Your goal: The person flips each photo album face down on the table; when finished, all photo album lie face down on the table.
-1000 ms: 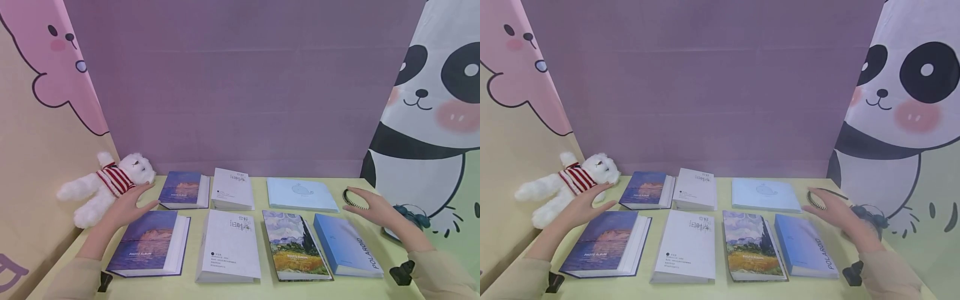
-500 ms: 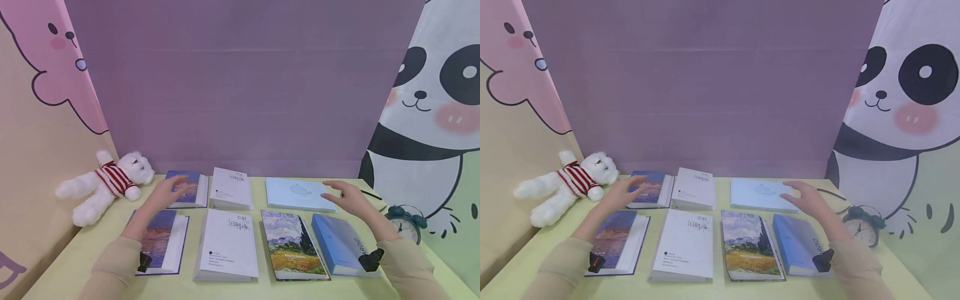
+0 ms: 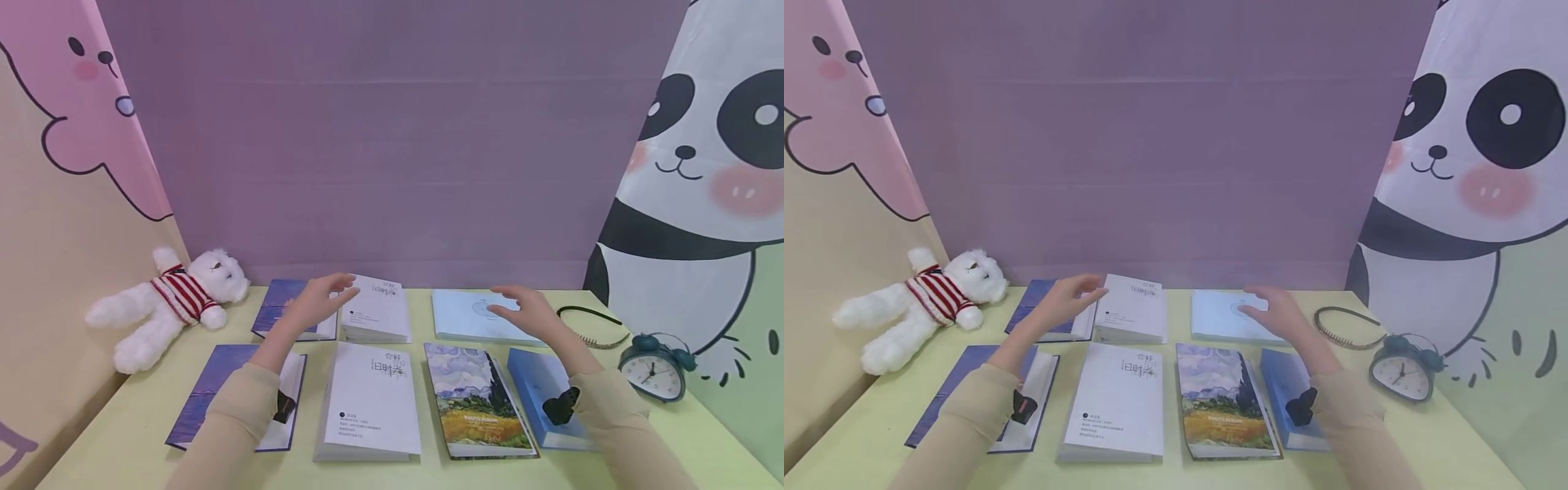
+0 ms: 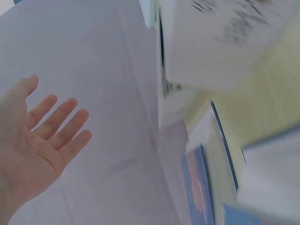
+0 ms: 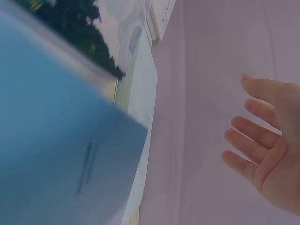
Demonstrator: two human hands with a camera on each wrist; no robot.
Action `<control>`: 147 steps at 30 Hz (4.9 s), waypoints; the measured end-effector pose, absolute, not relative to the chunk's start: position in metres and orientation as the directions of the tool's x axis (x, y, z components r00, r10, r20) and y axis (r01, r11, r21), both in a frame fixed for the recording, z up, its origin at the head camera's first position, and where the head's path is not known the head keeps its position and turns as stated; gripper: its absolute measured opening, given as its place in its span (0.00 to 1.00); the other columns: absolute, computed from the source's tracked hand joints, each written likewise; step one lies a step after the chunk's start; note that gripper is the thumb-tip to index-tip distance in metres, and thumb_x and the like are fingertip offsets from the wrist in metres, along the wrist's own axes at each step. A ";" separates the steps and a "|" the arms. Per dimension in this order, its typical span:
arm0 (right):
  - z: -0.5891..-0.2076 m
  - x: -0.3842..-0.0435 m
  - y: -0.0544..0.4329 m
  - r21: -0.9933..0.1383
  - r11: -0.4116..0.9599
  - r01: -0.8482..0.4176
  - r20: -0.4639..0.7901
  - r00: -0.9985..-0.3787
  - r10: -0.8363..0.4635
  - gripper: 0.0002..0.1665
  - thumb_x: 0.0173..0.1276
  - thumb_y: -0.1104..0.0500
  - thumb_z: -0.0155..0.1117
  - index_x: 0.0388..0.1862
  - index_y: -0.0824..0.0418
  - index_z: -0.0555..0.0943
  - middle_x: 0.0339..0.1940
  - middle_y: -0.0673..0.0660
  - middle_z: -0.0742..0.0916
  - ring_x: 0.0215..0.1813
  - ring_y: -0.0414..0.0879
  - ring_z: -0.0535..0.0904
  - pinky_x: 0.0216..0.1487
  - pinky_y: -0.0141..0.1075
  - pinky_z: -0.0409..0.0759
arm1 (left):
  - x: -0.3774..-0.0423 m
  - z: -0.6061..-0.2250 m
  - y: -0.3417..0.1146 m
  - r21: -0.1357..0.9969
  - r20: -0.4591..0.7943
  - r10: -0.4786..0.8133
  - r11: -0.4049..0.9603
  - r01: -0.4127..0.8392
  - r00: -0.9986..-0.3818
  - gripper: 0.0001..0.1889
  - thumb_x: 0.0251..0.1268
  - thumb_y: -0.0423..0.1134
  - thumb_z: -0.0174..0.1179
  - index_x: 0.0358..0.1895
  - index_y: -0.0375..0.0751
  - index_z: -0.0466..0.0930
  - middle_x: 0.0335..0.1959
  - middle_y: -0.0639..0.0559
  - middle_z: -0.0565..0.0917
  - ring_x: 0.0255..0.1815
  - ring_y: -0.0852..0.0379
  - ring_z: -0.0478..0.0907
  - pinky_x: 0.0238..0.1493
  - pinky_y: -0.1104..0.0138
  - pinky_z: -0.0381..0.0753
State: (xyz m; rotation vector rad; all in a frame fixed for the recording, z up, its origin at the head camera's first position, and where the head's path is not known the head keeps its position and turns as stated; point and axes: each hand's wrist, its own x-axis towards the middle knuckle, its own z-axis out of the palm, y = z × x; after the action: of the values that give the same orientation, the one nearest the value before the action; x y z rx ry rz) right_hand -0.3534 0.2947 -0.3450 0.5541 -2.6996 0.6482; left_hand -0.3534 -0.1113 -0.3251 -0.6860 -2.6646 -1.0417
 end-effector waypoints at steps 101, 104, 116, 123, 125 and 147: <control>-0.386 -0.381 0.251 -0.438 0.833 -0.338 0.051 -0.935 -0.352 0.40 0.58 0.47 0.69 0.63 0.69 0.71 0.60 0.70 0.77 0.58 0.64 0.74 0.52 0.51 0.78 | -0.405 -0.394 0.060 0.983 -0.119 0.330 -0.091 -0.157 -0.937 0.31 0.60 0.19 0.35 0.71 0.30 0.51 0.56 0.25 0.73 0.54 0.35 0.76 0.58 0.52 0.75; -0.387 -0.380 0.246 -0.438 0.823 -0.362 0.104 -0.930 -0.353 0.42 0.56 0.47 0.71 0.62 0.72 0.70 0.56 0.70 0.78 0.53 0.61 0.77 0.46 0.48 0.79 | -0.404 -0.392 0.060 0.982 -0.095 0.318 -0.128 -0.142 -0.943 0.31 0.62 0.19 0.36 0.71 0.31 0.50 0.56 0.27 0.75 0.54 0.37 0.77 0.58 0.52 0.74; -0.373 -0.380 0.232 -0.421 0.826 -0.375 0.299 -0.917 -0.264 0.20 0.62 0.55 0.65 0.46 0.69 0.80 0.40 0.64 0.86 0.40 0.54 0.83 0.39 0.45 0.82 | -0.403 -0.386 0.057 0.964 0.005 0.308 -0.253 -0.076 -0.951 0.29 0.67 0.23 0.44 0.71 0.33 0.51 0.58 0.32 0.76 0.56 0.42 0.77 0.58 0.55 0.76; -0.367 -0.383 0.232 -0.492 0.811 -0.316 0.283 -0.939 -0.194 0.32 0.66 0.57 0.60 0.63 0.74 0.65 0.30 0.64 0.82 0.24 0.47 0.75 0.23 0.36 0.72 | -0.399 -0.390 0.059 0.984 0.017 0.367 -0.174 -0.050 -0.930 0.30 0.70 0.31 0.46 0.73 0.37 0.49 0.64 0.39 0.72 0.61 0.43 0.73 0.61 0.53 0.73; -0.363 -0.383 0.231 -0.488 0.816 -0.310 0.266 -0.943 -0.199 0.36 0.66 0.58 0.59 0.67 0.74 0.59 0.30 0.65 0.81 0.23 0.46 0.72 0.23 0.36 0.70 | -0.398 -0.392 0.060 0.989 0.010 0.377 -0.141 -0.046 -0.926 0.29 0.70 0.32 0.46 0.73 0.37 0.49 0.64 0.39 0.71 0.62 0.43 0.73 0.61 0.52 0.72; -0.322 -0.375 0.233 -0.613 0.704 -0.358 0.404 -0.908 -0.110 0.20 0.67 0.63 0.55 0.58 0.64 0.73 0.51 0.73 0.79 0.15 0.42 0.68 0.19 0.34 0.74 | -0.394 -0.400 0.072 0.996 -0.026 0.543 0.088 0.026 -0.839 0.25 0.75 0.43 0.43 0.72 0.41 0.57 0.67 0.38 0.67 0.63 0.44 0.72 0.60 0.53 0.74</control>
State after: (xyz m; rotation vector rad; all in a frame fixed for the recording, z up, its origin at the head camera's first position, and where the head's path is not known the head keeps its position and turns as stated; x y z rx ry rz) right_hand -0.3749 0.2329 -0.3224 0.3662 -2.5759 1.0282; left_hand -0.3941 0.0716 -0.3998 -0.7253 -2.5687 -2.3338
